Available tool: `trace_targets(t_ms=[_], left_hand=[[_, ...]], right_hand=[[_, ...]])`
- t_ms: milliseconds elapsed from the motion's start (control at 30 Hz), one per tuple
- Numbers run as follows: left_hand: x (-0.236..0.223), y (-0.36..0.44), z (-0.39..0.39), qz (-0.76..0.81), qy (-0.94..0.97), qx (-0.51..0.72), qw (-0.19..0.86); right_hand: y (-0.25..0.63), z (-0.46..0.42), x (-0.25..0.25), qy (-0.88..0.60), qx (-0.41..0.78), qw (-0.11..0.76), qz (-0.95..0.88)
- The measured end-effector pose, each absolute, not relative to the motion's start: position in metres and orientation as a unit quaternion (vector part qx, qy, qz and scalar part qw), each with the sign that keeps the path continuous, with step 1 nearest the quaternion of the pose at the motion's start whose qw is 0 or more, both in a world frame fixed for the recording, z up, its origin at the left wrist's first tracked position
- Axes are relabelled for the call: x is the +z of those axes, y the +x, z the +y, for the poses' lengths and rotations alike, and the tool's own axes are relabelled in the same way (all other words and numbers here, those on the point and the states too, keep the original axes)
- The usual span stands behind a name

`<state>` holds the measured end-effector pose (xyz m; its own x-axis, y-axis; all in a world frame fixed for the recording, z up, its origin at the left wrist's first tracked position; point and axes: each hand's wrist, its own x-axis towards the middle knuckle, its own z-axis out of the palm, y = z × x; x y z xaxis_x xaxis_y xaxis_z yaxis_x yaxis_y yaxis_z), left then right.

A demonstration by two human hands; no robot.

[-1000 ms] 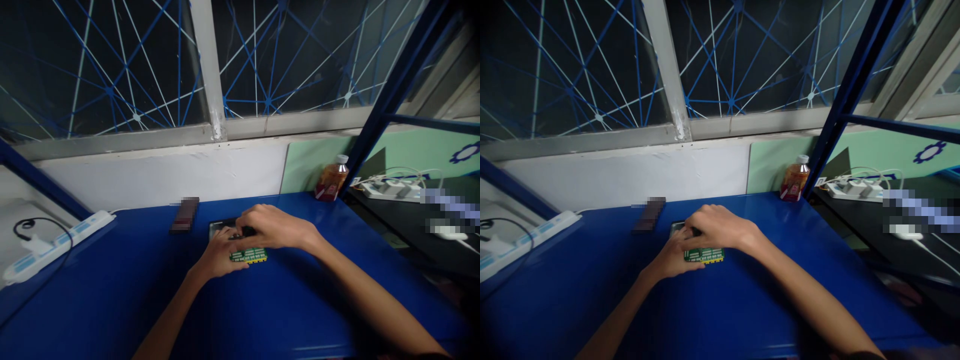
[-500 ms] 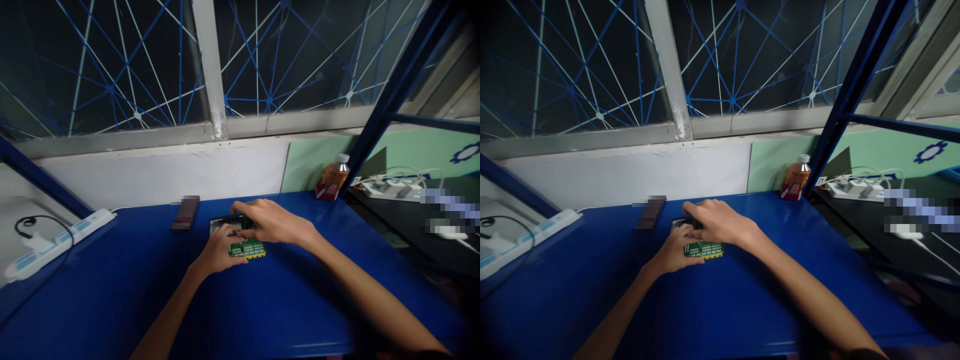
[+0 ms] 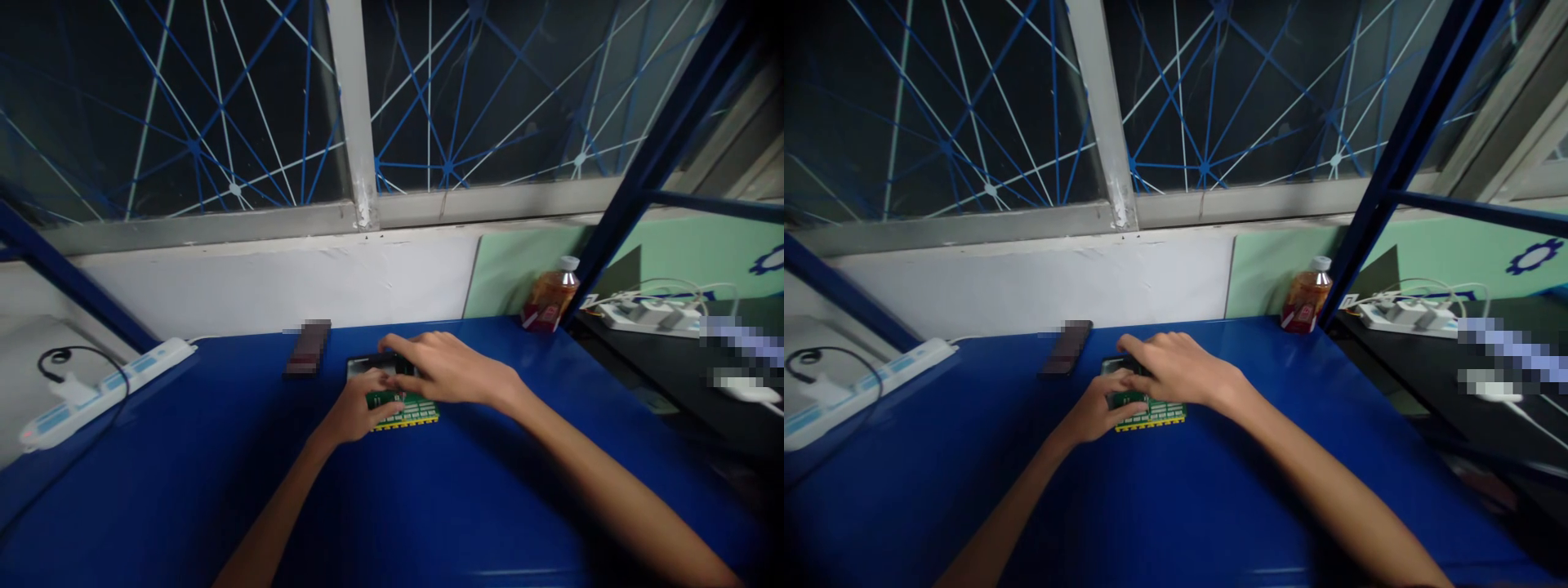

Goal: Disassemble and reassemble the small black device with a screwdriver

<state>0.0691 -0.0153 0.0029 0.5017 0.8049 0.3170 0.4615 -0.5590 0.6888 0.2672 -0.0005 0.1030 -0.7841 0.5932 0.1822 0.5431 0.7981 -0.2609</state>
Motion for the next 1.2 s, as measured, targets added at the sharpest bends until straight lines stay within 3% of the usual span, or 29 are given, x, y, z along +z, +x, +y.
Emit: trace_targets(t_ms=[1200], left_hand=[[-0.01,0.074,-0.013,0.379,0.81,0.35,0.279]], right_hand=[[0.271,0.002,0.103,-0.314,0.069,0.137,-0.937]])
